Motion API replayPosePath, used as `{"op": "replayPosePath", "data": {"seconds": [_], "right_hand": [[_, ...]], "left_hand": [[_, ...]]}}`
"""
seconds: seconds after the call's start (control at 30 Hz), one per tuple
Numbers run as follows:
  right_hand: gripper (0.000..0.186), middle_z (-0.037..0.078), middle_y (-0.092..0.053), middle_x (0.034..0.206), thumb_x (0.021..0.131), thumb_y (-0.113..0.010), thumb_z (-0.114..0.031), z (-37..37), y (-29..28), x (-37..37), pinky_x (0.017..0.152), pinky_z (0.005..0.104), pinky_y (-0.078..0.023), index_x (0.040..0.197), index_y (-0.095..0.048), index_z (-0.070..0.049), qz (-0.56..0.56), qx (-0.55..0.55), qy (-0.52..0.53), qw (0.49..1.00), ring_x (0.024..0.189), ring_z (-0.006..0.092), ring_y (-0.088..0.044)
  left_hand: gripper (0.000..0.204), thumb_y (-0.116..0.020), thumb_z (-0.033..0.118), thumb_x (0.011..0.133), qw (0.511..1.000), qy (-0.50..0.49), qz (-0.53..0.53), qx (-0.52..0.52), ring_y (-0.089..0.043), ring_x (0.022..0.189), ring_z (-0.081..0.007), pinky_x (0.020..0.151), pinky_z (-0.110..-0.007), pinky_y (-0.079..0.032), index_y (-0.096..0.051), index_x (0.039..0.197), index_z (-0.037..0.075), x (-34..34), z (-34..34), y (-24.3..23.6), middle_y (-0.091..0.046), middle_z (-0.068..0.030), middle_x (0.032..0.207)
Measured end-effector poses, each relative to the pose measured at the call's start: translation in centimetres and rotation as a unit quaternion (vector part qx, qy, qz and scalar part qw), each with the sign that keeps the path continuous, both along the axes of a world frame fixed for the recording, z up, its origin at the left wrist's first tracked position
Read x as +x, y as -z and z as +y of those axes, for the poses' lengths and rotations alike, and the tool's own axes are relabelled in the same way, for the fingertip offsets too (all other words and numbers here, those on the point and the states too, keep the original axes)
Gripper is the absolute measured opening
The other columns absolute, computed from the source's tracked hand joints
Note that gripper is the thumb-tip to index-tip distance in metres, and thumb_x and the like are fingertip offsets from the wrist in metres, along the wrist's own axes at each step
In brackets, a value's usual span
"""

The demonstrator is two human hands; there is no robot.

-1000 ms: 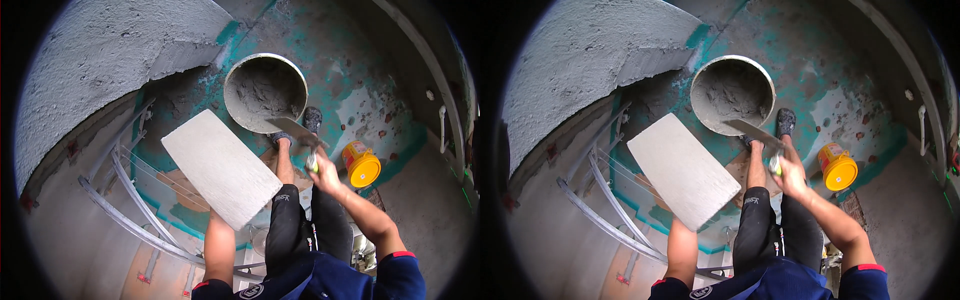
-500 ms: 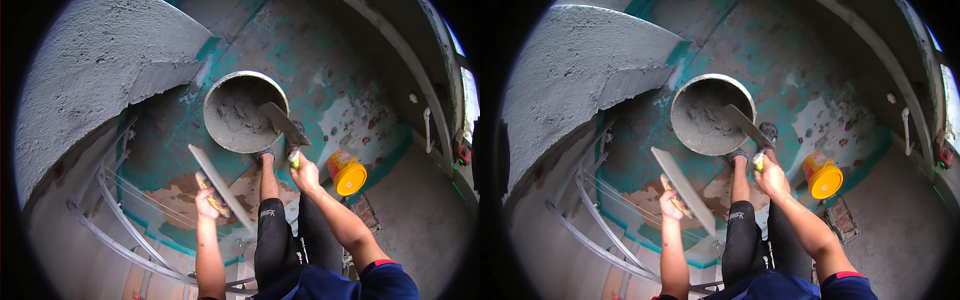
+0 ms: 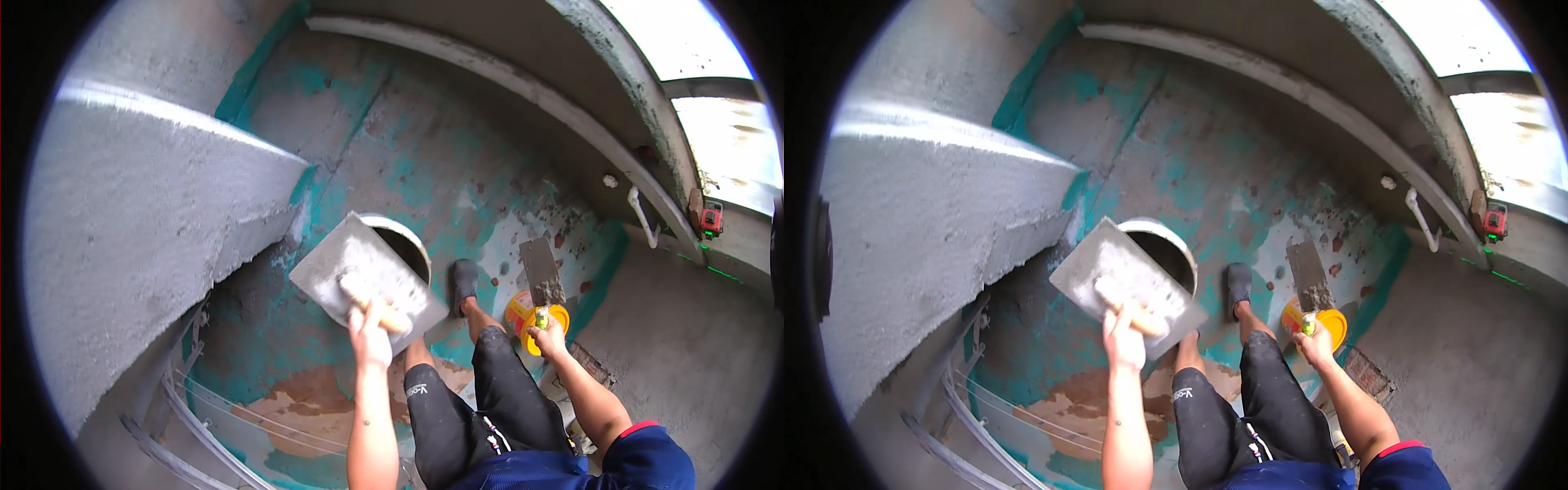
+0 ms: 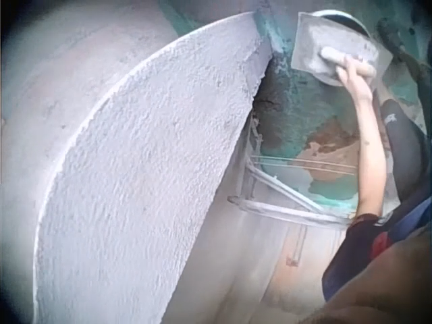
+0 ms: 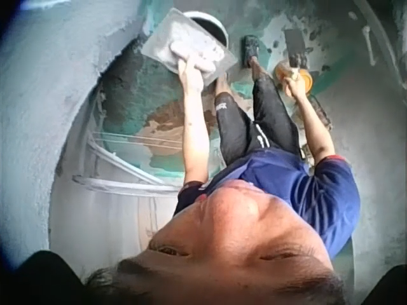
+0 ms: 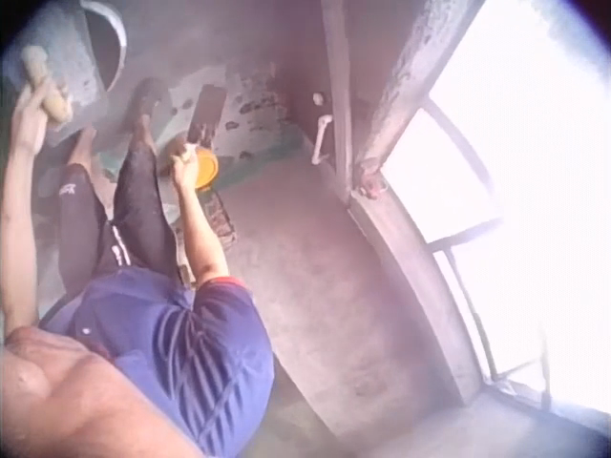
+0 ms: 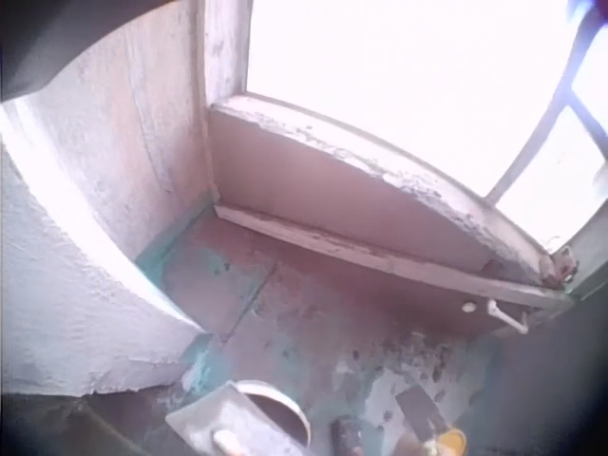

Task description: The person applies plaster to the edges of a concrete wall and window sill using a trowel and a hawk, smoothing the material along the corners and surfaces.

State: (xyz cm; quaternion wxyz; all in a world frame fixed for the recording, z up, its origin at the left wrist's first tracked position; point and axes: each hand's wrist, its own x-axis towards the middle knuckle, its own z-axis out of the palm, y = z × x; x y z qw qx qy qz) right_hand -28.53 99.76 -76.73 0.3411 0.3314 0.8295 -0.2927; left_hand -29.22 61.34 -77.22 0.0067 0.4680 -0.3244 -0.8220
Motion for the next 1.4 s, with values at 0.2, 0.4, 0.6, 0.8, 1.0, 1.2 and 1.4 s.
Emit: {"op": "replayPosePath", "data": {"seconds": [0.2, 0.4, 0.6, 0.8, 1.0, 1.2, 1.4], "right_hand": [[0.022, 0.001, -0.054, 0.063, 0.077, -0.07, -0.006, 2.9, -1.7, -4.9, 0.046, 0.0252, -0.04, 0.09, -0.053, -0.006, 0.039, -0.068, 0.087, 0.993, 0.05, 0.0099, -0.05], [0.029, 0.007, -0.065, 0.082, 0.074, -0.074, -0.013, 6.8, -2.6, -13.2, 0.074, 0.032, -0.048, 0.097, -0.06, -0.002, 0.026, -0.079, 0.006, 0.996, 0.077, 0.0173, -0.061], [0.032, 0.017, -0.065, 0.091, 0.07, -0.069, -0.024, 11.0, -5.1, -13.9, 0.072, 0.0487, -0.047, 0.096, -0.059, -0.009, 0.057, 0.156, -0.093, 0.982, 0.088, 0.0385, -0.062], [0.047, 0.016, -0.066, 0.1, 0.073, -0.077, -0.031, 11.0, -0.4, -4.5, 0.076, 0.0439, -0.051, 0.108, -0.058, -0.005, -0.069, 0.154, 0.335, 0.927, 0.089, 0.0339, -0.065], [0.024, 0.003, -0.05, 0.054, 0.081, -0.071, -0.016, 0.3, 3.3, 4.8, 0.037, 0.035, -0.04, 0.073, -0.049, -0.011, -0.103, -0.233, 0.813, 0.523, 0.04, 0.0188, -0.049], [0.029, 0.005, -0.06, 0.061, 0.075, -0.077, -0.029, -16.6, 3.3, 5.9, 0.048, 0.0346, -0.046, 0.076, -0.056, -0.01, -0.116, -0.15, 0.794, 0.578, 0.049, 0.0168, -0.056], [0.043, 0.013, -0.065, 0.107, 0.075, -0.069, -0.045, -21.3, 4.3, 5.5, 0.086, 0.0441, -0.049, 0.1, -0.066, -0.01, -0.206, -0.075, 0.663, 0.716, 0.1, 0.0332, -0.06]], "left_hand": [[0.029, -0.059, 0.011, 0.091, 0.995, 0.071, 0.017, 0.072, -0.056, 0.105, -0.0224, 0.094, -0.036, -0.044, -0.048, 0.114, -0.002, -12.7, 5.8, 0.8, -0.057, -0.0134, 0.111], [0.04, -0.063, 0.001, 0.082, 0.991, 0.123, 0.041, 0.014, -0.054, 0.11, -0.0266, 0.098, -0.042, -0.044, -0.045, 0.118, 0.001, -19.3, 9.3, -2.0, -0.053, -0.0132, 0.115], [0.021, -0.068, -0.003, 0.068, 0.887, 0.377, -0.037, -0.265, -0.058, 0.078, -0.015, 0.077, -0.029, -0.046, -0.062, 0.088, 0.0, -26.6, 8.1, -6.1, -0.063, -0.0053, 0.084], [0.026, -0.064, 0.0, 0.069, 0.678, 0.606, -0.021, -0.415, -0.052, 0.073, -0.0104, 0.069, -0.026, -0.045, -0.06, 0.095, -0.002, -36.8, 6.6, -10.2, -0.06, -0.0033, 0.083], [0.016, -0.065, -0.002, 0.073, 0.512, 0.744, 0.006, -0.429, -0.055, 0.074, -0.0101, 0.071, -0.026, -0.046, -0.06, 0.088, 0.001, -43.8, 7.8, -11.5, -0.06, -0.0014, 0.078], [0.014, -0.068, 0.0, 0.076, 0.417, 0.836, 0.014, -0.357, -0.055, 0.07, -0.0094, 0.068, -0.025, -0.047, -0.06, 0.087, 0.002, -47.9, 11.7, -14.4, -0.06, 0.0002, 0.08], [0.015, -0.071, 0.0, 0.074, 0.369, 0.87, 0.047, -0.323, -0.055, 0.071, -0.0095, 0.071, -0.025, -0.047, -0.059, 0.084, 0.002, -46.2, 19.8, -15.1, -0.06, -0.0014, 0.08]]}}
